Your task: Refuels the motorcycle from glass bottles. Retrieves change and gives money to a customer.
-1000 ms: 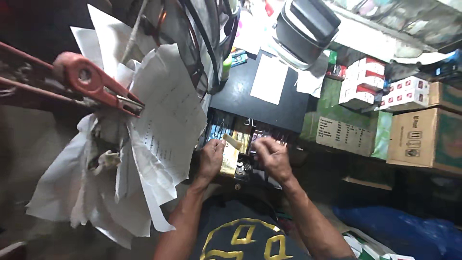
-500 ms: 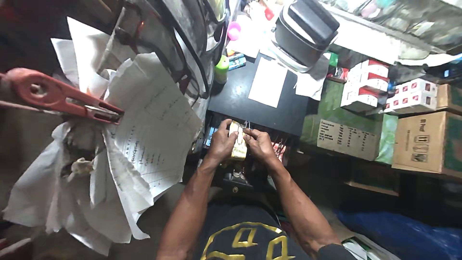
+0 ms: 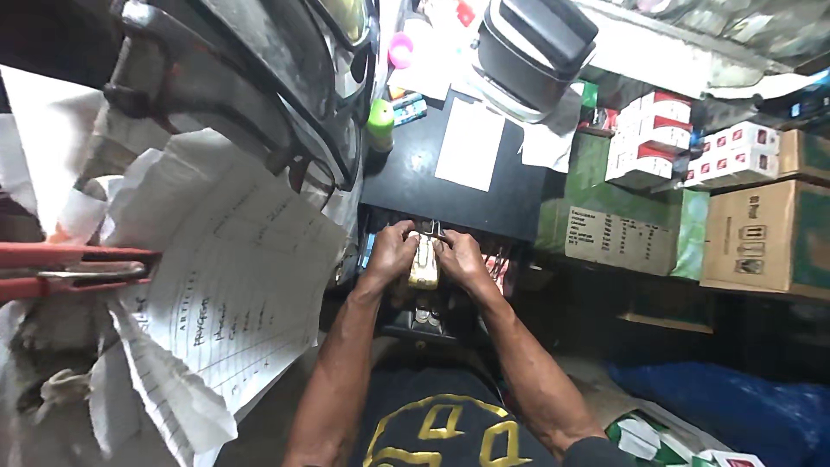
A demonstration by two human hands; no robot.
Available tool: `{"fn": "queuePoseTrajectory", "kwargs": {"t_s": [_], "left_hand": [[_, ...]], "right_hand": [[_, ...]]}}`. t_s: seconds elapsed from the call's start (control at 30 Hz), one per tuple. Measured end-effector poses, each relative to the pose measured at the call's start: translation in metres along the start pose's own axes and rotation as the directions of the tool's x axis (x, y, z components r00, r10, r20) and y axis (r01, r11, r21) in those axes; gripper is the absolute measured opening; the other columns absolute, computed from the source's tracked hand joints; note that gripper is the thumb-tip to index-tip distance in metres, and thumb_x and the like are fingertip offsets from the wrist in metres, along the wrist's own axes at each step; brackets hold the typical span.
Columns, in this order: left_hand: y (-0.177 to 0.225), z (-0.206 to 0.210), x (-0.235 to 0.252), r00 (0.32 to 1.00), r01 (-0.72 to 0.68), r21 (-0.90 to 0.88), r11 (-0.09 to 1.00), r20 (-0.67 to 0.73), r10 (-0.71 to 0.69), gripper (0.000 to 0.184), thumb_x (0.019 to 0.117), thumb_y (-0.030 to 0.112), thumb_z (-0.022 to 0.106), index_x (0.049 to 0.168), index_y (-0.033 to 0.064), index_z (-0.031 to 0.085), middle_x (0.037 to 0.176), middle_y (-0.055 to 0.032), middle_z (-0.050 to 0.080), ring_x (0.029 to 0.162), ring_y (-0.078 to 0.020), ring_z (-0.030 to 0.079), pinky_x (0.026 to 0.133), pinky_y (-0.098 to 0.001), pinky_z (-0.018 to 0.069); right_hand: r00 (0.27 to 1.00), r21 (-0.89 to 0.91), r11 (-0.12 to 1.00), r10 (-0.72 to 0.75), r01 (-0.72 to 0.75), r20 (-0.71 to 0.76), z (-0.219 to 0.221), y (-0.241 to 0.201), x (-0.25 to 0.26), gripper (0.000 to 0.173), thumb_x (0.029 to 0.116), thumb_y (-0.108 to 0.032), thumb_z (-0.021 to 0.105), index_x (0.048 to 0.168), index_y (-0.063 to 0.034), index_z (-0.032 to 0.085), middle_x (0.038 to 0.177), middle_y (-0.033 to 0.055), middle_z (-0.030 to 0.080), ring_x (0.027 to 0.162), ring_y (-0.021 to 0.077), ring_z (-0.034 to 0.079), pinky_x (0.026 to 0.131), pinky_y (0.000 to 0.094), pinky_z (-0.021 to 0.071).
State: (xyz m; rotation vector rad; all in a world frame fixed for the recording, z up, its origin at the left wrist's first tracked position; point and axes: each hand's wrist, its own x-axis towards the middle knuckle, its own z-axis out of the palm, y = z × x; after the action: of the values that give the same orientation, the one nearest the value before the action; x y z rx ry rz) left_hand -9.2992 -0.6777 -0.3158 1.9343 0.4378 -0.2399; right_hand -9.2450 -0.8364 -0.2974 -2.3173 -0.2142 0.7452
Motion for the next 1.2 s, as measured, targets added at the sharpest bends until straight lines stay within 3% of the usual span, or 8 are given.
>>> {"fn": "queuePoseTrajectory", "kwargs": {"t_s": [0.13, 0.33, 0.47, 0.67, 0.83, 0.97, 1.07, 1.2], "left_hand": [[0.001, 0.005, 0.004, 0.998, 0.025, -0.024, 0.999, -0.060, -0.026, 0.022, 0.1003, 0.015, 0.061, 0.119, 0.0046, 0.068, 0.097, -0.0159, 0.073, 0.080, -0.0289, 0.070, 0.073, -0.0514, 0.0575], [-0.004, 0.005, -0.015, 0.998, 0.027, -0.024, 0.999, -0.051, -0.029, 0.047, 0.1005, 0.020, 0.064, 0.144, 0.0075, 0.051, 0.102, -0.0109, 0.075, 0.081, -0.0230, 0.072, 0.075, -0.0459, 0.0604], [-0.008, 0.001, -0.027, 0.998, -0.020, 0.216, 0.976, -0.051, 0.032, 0.039, 0.0996, 0.022, 0.066, 0.134, 0.0041, 0.061, 0.087, -0.0119, 0.072, 0.073, -0.0256, 0.070, 0.071, -0.0489, 0.0591], [-0.008, 0.010, -0.023, 0.995, -0.068, 0.523, 0.849, -0.022, 0.094, 0.038, 0.1008, 0.023, 0.063, 0.129, -0.0017, 0.061, 0.108, -0.0242, 0.070, 0.089, -0.0423, 0.071, 0.078, -0.0598, 0.0569], [-0.012, 0.017, -0.023, 0.986, -0.091, 0.594, 0.799, -0.060, 0.158, 0.039, 0.0953, 0.018, 0.069, 0.128, -0.0021, 0.061, 0.107, -0.0248, 0.068, 0.083, -0.0424, 0.071, 0.069, -0.0571, 0.0574], [-0.022, 0.019, -0.030, 0.932, -0.251, 0.615, 0.747, -0.054, 0.357, 0.030, 0.0972, 0.018, 0.066, 0.119, -0.0019, 0.068, 0.106, -0.0239, 0.068, 0.095, -0.0410, 0.069, 0.079, -0.0537, 0.0578], [-0.037, 0.022, -0.043, 0.868, -0.404, 0.637, 0.657, 0.040, 0.495, 0.027, 0.1012, 0.026, 0.060, 0.103, 0.0046, 0.075, 0.109, -0.0175, 0.070, 0.107, -0.0389, 0.065, 0.085, -0.0532, 0.0531], [-0.047, 0.025, -0.047, 0.877, -0.421, 0.638, 0.645, 0.103, 0.470, 0.042, 0.1068, 0.039, 0.046, 0.109, 0.0095, 0.075, 0.124, -0.0115, 0.068, 0.119, -0.0382, 0.059, 0.093, -0.0558, 0.0477]], "right_hand": [[0.994, 0.066, 0.997, -0.025, 0.032, -0.109, 0.003, 0.004, -0.007, 0.031, 0.1016, -0.015, 0.063, 0.130, -0.0046, 0.068, 0.112, 0.0169, 0.074, 0.100, 0.0302, 0.072, 0.092, 0.0529, 0.0563], [0.917, -0.141, 0.978, -0.194, 0.153, -0.348, 0.021, 0.015, -0.002, 0.017, 0.0980, -0.010, 0.065, 0.111, -0.0025, 0.072, 0.104, 0.0188, 0.071, 0.094, 0.0349, 0.071, 0.082, 0.0540, 0.0583], [0.891, -0.281, 0.947, -0.257, 0.155, -0.375, 0.028, 0.015, 0.001, 0.017, 0.0982, -0.011, 0.066, 0.111, -0.0013, 0.071, 0.099, 0.0199, 0.069, 0.087, 0.0368, 0.071, 0.073, 0.0534, 0.0589], [0.880, -0.325, 0.916, -0.343, 0.236, -0.329, 0.020, 0.010, -0.019, 0.024, 0.0953, -0.007, 0.068, 0.117, 0.0030, 0.070, 0.114, 0.0212, 0.071, 0.101, 0.0366, 0.072, 0.084, 0.0528, 0.0596], [0.916, -0.453, 0.854, -0.364, 0.255, -0.171, 0.033, 0.009, -0.024, 0.025, 0.0922, -0.013, 0.071, 0.114, -0.0018, 0.074, 0.120, 0.0205, 0.069, 0.104, 0.0393, 0.069, 0.078, 0.0550, 0.0588], [0.971, -0.584, 0.786, -0.240, 0.202, 0.012, 0.039, 0.003, -0.012, 0.028, 0.0955, -0.013, 0.067, 0.121, -0.0027, 0.070, 0.124, 0.0215, 0.066, 0.114, 0.0435, 0.063, 0.076, 0.0563, 0.0564], [0.949, -0.583, 0.772, -0.316, 0.253, -0.008, 0.035, 0.012, -0.010, 0.033, 0.0933, -0.012, 0.070, 0.124, -0.0017, 0.070, 0.122, 0.0220, 0.066, 0.107, 0.0414, 0.066, 0.073, 0.0541, 0.0574], [0.888, -0.386, 0.855, -0.431, 0.345, -0.161, 0.012, 0.019, -0.020, 0.026, 0.0954, -0.012, 0.068, 0.118, 0.0006, 0.071, 0.116, 0.0204, 0.069, 0.101, 0.0371, 0.070, 0.081, 0.0536, 0.0594]]}}
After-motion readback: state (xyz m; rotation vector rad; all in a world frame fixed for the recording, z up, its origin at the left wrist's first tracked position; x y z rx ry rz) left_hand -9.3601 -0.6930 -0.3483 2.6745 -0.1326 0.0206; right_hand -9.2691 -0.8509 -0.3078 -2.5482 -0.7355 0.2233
